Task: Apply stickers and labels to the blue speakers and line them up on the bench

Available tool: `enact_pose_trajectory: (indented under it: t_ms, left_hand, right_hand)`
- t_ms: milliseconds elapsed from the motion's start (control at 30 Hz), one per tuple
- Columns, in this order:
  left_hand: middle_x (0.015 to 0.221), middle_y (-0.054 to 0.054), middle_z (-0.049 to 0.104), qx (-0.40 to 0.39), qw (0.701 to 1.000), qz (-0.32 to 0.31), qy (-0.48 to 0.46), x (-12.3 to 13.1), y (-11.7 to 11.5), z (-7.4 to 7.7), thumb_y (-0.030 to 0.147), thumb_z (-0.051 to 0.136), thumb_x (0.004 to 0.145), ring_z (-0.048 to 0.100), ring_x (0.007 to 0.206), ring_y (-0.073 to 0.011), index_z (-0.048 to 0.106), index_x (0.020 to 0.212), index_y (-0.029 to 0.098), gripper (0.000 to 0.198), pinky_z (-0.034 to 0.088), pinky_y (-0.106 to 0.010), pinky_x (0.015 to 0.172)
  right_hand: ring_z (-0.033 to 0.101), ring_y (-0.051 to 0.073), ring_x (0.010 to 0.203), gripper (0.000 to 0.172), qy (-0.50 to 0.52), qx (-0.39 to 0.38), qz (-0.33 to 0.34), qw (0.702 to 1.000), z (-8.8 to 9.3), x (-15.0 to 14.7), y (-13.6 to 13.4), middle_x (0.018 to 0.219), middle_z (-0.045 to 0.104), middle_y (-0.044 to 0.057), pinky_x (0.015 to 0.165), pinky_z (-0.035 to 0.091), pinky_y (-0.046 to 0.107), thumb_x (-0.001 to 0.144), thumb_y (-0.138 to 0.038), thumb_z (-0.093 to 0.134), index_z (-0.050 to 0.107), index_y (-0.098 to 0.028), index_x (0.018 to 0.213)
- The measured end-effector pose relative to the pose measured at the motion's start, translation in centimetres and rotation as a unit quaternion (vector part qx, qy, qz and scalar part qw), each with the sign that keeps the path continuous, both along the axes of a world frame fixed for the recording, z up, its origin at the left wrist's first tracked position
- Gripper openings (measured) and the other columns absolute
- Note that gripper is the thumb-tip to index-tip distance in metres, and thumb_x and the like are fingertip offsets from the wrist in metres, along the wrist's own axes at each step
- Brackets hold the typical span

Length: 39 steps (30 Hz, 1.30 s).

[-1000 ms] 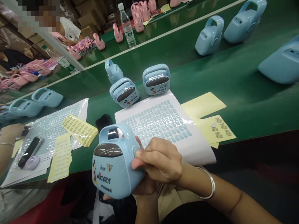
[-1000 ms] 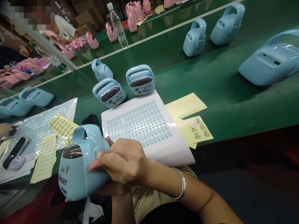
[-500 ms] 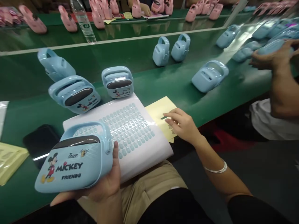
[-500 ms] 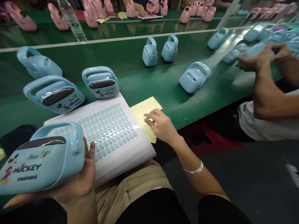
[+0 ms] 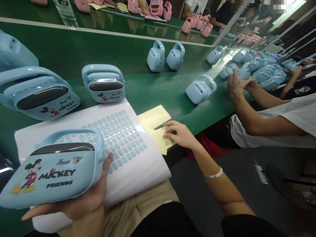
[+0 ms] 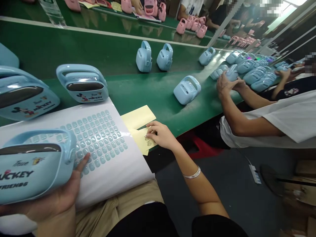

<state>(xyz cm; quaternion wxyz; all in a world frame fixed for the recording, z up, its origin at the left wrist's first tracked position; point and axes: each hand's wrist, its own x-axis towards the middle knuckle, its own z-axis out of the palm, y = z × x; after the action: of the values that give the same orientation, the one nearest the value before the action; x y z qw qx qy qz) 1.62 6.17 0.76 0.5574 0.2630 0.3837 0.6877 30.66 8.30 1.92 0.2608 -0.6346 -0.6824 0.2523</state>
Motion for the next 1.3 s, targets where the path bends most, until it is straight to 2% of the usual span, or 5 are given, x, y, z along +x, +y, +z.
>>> enact_pose_trajectory:
  t_ms: [533, 733, 900, 1100, 1300]
  left_hand:
    - [0.142, 0.009, 0.045, -0.045, 0.998, -0.014, 0.039, 1.1, 0.4, 2.4, 0.082, 0.049, 0.065, 0.024, 0.140, -0.0354, 0.054, 0.121, 0.045, 0.068, 0.059, -0.046, 0.084]
    - [0.142, 0.009, 0.047, -0.032, 0.999, -0.001, 0.029, 1.0, 0.7, 2.3, 0.081, 0.058, 0.059, 0.031, 0.138, -0.0338, 0.057, 0.118, 0.042, 0.071, 0.062, -0.035, 0.078]
    - [0.146, 0.007, 0.040, -0.030, 0.999, 0.043, 0.006, 1.6, 0.5, 2.2, 0.084, 0.057, 0.054, 0.031, 0.137, -0.0387, 0.058, 0.118, 0.041, 0.077, 0.059, -0.045, 0.080]
    - [0.151, 0.006, 0.033, -0.009, 0.993, 0.109, -0.053, 4.4, 0.5, 3.1, 0.086, 0.047, 0.060, 0.028, 0.139, -0.0373, 0.059, 0.113, 0.038, 0.073, 0.050, -0.052, 0.093]
    - [0.138, -0.002, 0.051, 0.049, 0.985, 0.149, -0.071, 6.6, 0.2, 3.1, 0.083, 0.038, 0.071, 0.042, 0.131, -0.0315, 0.058, 0.118, 0.030, 0.073, 0.046, -0.044, 0.101]
  right_hand:
    - [0.056, 0.012, 0.076, 0.012, -0.021, -0.091, 0.034, 0.995, 1.5, -0.4, 0.6, 0.089, 0.055, 0.003, 0.072, 0.050, 0.028, 0.075, -0.015, 0.064, 0.062, -0.016, 0.063]
    - [0.057, 0.015, 0.089, 0.013, 0.070, -0.190, 0.114, 0.973, 2.2, 1.1, 1.3, 0.096, 0.053, 0.003, 0.084, 0.049, 0.033, 0.070, -0.028, 0.072, 0.066, -0.018, 0.063]
    - [0.057, 0.016, 0.086, 0.034, 0.224, -0.161, 0.088, 0.957, 2.0, 1.5, 0.8, 0.091, 0.054, 0.004, 0.074, 0.051, 0.034, 0.066, -0.048, 0.075, 0.064, -0.016, 0.061]
    - [0.055, 0.021, 0.110, 0.027, 0.330, 0.036, 0.044, 0.942, 3.1, -6.0, -1.1, 0.106, 0.058, 0.007, 0.095, 0.046, 0.043, 0.075, -0.041, 0.071, 0.062, -0.018, 0.064]
    - [0.049, 0.021, 0.122, 0.013, 0.354, 0.080, 0.058, 0.930, 4.8, -14.3, -2.3, 0.117, 0.052, 0.007, 0.105, 0.040, 0.044, 0.076, -0.030, 0.070, 0.065, -0.020, 0.070]
